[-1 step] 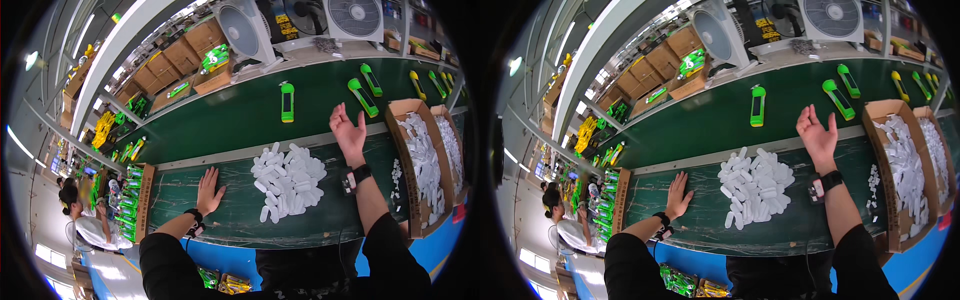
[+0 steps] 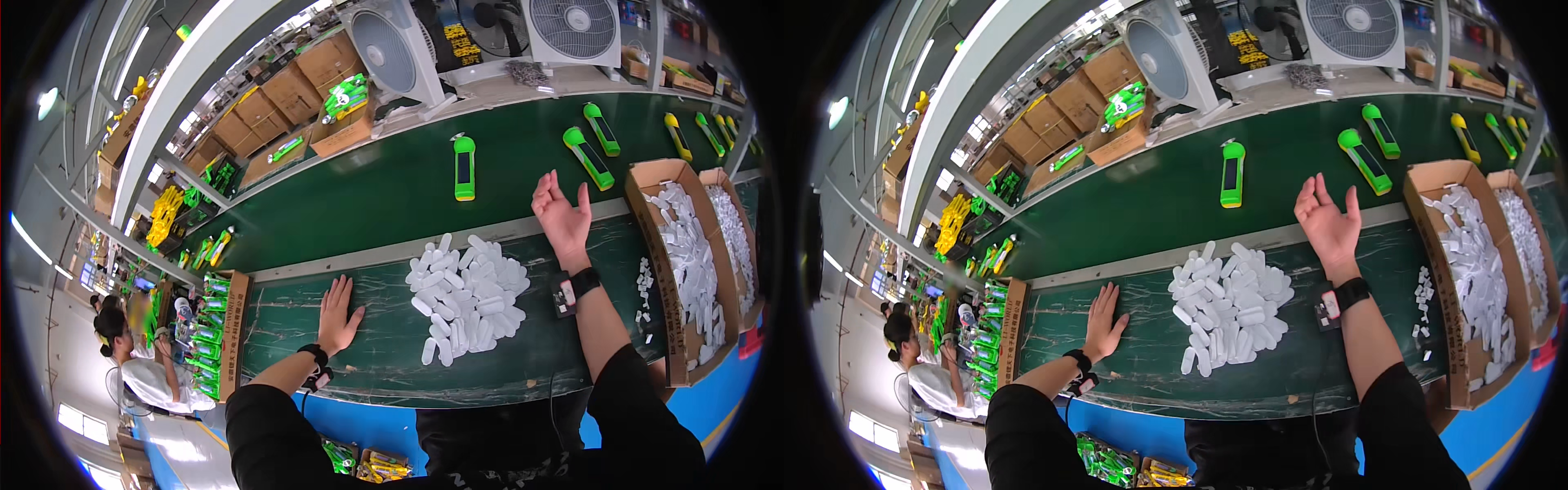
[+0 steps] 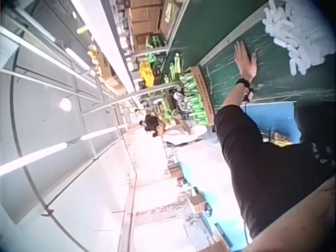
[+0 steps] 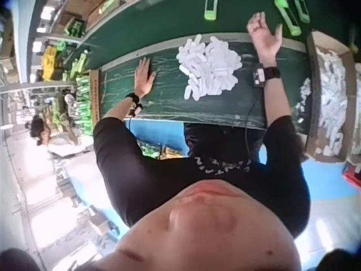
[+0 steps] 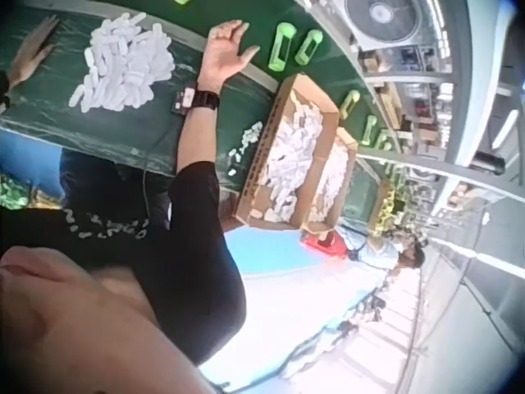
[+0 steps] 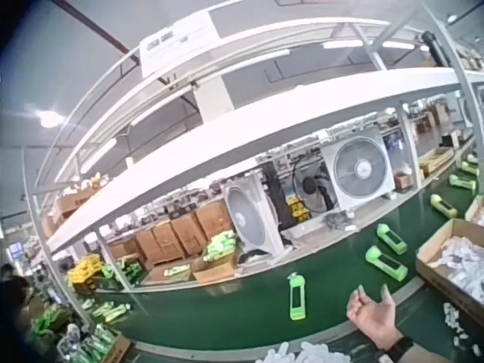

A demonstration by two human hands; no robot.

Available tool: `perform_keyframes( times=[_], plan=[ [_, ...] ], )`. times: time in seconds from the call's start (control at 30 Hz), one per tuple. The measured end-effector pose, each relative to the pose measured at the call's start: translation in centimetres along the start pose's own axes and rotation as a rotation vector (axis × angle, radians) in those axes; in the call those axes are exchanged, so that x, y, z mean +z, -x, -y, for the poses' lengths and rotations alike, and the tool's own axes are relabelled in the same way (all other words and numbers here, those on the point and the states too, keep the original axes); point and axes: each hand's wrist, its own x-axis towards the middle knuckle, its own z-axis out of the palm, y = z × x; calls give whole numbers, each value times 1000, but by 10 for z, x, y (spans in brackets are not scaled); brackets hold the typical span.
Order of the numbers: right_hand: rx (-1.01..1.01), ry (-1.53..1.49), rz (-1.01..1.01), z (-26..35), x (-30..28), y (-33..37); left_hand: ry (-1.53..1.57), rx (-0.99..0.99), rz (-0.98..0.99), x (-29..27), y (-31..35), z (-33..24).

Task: Assembling or inspecting handheld light components on a factory assembly line.

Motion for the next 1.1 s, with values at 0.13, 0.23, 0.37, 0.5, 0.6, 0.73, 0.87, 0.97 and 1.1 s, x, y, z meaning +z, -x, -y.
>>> perform_keyframes(
  times=[0.13, 0.23, 0.37, 0.5, 0.6, 0.73, 0.87, 0.97, 1.1],
  plan=[
    [-93, 103, -207, 13, -12, 10, 41, 23, 1, 2, -10, -11],
    [-91, -52, -229, 4, -3, 7, 146, -59, -14, 6, -15, -13],
    [-24, -141, -111, 11, -22, 0, 1939, -129, -109, -27, -58, -26],
    [-48, -129, -75, 9, -12, 4, 2425, 256, -381, -67, -104, -95],
    [-87, -145, -109, 12, -6, 11, 2848, 322, -581, -20, -116, -105],
    [-72, -187, -26, 21, -17, 13, 2953, 144, -577, 29, -113, -122],
    [-67, -157, -28, 18, -3, 18, 3011, 380, -536, 20, -110, -126],
    [-58, -130, -71, 13, -11, 11, 2913, 313, -529, 18, -108, -106],
    [2, 117, -232, 32, -30, 3, 2804, 123, -317, 37, -114, -94]
  ],
)
